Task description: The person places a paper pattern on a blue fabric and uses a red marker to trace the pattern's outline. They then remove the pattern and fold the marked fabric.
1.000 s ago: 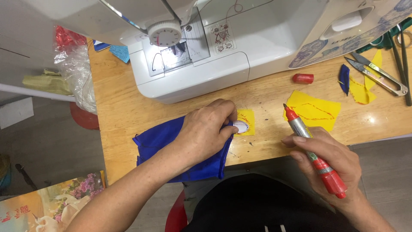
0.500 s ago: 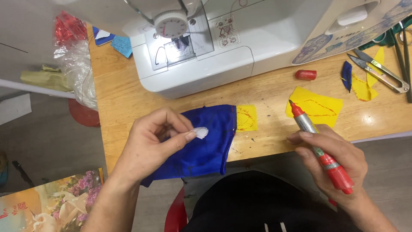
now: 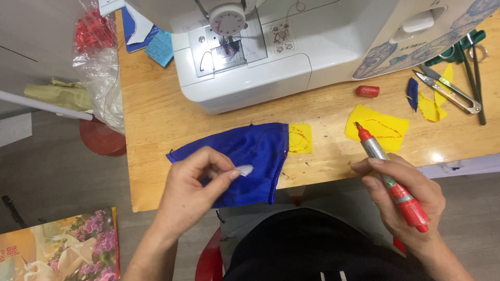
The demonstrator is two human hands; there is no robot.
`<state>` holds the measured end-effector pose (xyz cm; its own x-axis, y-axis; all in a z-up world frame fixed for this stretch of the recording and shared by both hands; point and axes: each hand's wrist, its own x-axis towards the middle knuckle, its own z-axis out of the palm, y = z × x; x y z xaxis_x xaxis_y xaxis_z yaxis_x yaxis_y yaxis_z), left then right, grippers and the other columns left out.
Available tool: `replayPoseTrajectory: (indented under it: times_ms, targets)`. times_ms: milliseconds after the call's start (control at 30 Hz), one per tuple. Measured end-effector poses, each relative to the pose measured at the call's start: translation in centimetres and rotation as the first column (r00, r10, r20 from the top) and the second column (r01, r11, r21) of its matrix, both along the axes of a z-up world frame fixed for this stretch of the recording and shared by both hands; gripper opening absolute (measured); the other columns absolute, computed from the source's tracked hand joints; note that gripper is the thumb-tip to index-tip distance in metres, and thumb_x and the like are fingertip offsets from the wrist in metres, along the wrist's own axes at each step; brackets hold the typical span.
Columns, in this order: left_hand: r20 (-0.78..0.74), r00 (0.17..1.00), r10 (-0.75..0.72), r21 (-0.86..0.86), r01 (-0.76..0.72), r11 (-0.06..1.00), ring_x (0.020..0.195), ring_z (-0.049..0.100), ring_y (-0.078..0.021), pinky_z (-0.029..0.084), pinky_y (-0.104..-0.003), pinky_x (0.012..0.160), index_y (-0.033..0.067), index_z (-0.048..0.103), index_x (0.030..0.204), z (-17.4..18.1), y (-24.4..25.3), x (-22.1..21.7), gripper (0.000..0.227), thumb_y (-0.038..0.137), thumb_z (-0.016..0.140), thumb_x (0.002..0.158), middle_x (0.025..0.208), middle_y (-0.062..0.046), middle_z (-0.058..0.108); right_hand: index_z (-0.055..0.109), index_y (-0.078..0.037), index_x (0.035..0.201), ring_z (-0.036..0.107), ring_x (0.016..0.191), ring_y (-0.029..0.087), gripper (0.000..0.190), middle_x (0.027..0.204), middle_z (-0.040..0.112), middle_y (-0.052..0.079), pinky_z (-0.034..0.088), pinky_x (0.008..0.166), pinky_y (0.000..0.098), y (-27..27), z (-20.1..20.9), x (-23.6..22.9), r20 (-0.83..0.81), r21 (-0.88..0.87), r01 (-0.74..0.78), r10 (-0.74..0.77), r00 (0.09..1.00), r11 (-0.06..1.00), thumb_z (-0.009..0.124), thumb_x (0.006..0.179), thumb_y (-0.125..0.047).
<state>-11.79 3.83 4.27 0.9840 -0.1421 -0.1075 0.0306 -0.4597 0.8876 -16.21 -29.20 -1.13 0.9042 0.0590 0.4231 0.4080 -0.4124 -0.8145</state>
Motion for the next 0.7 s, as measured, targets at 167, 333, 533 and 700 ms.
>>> replayPoseTrajectory:
  times_ms: [167,333,533,700]
  targets:
    - [0.119,0.982,-0.147,0.039,0.143,0.989,0.06,0.057,-0.0067,0.046,-0.023,0.055,0.0122,0.068,0.083,0.3,-2.6,-1.7,0.01,0.009,0.076,0.089,0.078,0.004,0.07,0.059,-0.002,0.123,0.077,0.097,0.027,0.027,0.106,0.075,0.019,0.061,0.098,0.0366,-0.1,0.1,-0.7,0.004,0.007,-0.011,0.011,1.0,1.0,0.064,0.096,-0.002]
    - [0.216,0.939,-0.267,0.116,0.247,0.962,0.064,0.055,-0.0145,0.042,-0.03,0.058,0.0119,0.06,0.081,-0.5,-4.8,-3.2,0.014,0.006,0.07,0.089,0.074,0.002,0.061,0.06,-0.002,0.122,0.078,0.094,0.026,0.027,0.103,0.075,0.018,0.062,0.096,0.0359,-0.3,0.4,-1.4,0.032,-0.001,-0.021,0.021,0.999,1.0,0.065,0.096,-0.004]
    - [0.122,0.968,-0.22,0.002,0.221,0.975,0.061,0.054,-0.0097,0.044,-0.025,0.055,0.0133,0.065,0.081,-1.2,-6.9,-4.5,0.012,0.007,0.073,0.087,0.074,0.004,0.063,0.059,-0.002,0.122,0.078,0.092,0.025,0.025,0.101,0.074,0.018,0.065,0.091,0.032,-0.3,0.2,-2.4,-0.041,0.121,0.024,-0.019,0.999,0.992,0.063,0.097,-0.003]
    - [0.138,0.959,-0.248,-0.042,0.256,0.966,0.064,0.057,-0.0117,0.048,-0.026,0.06,0.0128,0.063,0.082,-1.1,-8.6,-4.8,0.013,0.007,0.072,0.089,0.076,0.003,0.064,0.057,-0.005,0.124,0.082,0.096,0.025,0.039,0.11,0.076,0.017,0.067,0.096,0.0331,-0.3,-0.1,-2.1,-0.014,0.176,-0.126,0.131,0.991,0.976,0.072,0.088,-0.006]
